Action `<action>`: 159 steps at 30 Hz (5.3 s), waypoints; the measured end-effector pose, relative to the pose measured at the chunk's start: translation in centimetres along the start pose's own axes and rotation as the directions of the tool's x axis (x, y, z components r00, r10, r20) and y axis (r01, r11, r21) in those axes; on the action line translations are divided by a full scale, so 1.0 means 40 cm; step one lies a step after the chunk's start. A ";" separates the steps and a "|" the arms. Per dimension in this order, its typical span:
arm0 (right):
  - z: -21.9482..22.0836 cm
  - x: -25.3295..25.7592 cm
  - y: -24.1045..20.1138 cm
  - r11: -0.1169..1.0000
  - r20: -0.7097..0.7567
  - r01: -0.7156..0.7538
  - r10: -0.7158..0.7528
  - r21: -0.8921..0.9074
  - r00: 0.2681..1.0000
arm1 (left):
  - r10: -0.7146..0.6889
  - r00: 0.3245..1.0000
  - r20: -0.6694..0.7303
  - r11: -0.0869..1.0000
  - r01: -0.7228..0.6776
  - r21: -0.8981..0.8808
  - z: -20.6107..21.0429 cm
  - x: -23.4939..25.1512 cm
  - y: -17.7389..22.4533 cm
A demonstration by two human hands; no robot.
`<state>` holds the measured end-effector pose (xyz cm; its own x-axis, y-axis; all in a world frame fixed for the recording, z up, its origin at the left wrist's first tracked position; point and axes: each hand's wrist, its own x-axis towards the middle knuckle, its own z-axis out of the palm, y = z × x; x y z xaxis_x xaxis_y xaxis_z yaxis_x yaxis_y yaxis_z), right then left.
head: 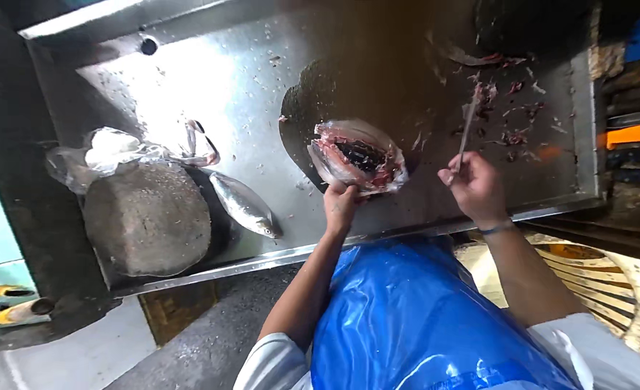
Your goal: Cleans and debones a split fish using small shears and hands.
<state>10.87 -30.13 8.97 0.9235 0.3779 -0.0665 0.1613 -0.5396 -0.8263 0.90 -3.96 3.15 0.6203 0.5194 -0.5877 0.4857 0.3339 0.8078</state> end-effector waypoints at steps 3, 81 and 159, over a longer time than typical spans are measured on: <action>0.065 0.072 0.138 0.904 0.070 -0.127 0.169 -0.407 0.983 | 0.105 0.990 -0.090 0.959 -0.077 0.273 -0.111 0.039 0.003; 0.194 0.108 -0.045 0.863 0.078 -0.141 0.203 -0.484 0.976 | 0.408 0.835 0.370 0.095 -0.442 0.892 -0.156 0.336 0.214; 0.201 0.390 -0.413 0.933 0.486 0.165 0.012 -0.319 0.874 | 0.215 0.887 0.409 0.337 -0.460 0.822 -0.116 0.387 0.271</action>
<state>19.83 -9.28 17.08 0.6396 0.6896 -0.3397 0.4138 -0.6813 -0.6038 12.89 11.35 3.02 0.9063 0.2110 -0.3663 0.3840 -0.7729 0.5051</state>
